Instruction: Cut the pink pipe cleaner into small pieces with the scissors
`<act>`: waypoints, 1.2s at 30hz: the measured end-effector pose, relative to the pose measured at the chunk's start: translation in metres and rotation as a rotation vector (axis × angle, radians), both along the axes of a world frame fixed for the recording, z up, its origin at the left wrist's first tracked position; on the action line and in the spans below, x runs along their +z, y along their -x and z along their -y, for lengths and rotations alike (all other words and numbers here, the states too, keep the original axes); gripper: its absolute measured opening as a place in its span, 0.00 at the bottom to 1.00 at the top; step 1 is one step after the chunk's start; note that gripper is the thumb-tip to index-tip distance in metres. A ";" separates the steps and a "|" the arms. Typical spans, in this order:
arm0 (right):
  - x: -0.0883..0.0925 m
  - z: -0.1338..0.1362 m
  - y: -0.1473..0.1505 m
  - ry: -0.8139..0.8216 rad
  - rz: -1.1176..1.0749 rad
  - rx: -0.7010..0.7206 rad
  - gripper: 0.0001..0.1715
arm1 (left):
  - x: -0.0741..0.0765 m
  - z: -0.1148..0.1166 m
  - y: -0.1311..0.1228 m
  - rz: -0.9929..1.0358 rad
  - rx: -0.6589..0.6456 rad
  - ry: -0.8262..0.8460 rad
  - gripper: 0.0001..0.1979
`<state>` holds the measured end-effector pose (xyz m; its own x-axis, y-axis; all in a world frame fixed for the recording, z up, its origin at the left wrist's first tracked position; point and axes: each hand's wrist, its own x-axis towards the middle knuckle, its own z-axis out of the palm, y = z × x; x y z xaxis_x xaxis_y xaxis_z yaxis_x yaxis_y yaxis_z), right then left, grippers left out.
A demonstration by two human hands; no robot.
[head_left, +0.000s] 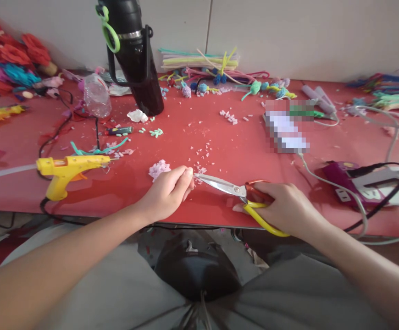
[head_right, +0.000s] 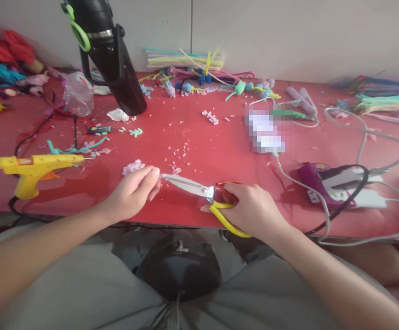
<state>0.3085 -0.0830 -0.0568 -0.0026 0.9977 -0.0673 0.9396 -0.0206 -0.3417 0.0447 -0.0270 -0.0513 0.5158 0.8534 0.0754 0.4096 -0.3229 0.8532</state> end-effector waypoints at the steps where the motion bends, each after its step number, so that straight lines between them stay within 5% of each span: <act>1: -0.001 0.000 0.000 0.002 -0.004 -0.003 0.40 | 0.000 0.000 0.000 0.000 0.001 0.002 0.20; 36: 0.001 0.004 -0.002 0.047 -0.070 -0.006 0.38 | 0.000 0.000 0.001 0.010 -0.020 0.005 0.21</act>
<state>0.3102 -0.0866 -0.0560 -0.0031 0.9935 -0.1138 0.9134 -0.0436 -0.4048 0.0436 -0.0270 -0.0509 0.5319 0.8433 0.0766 0.3947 -0.3270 0.8586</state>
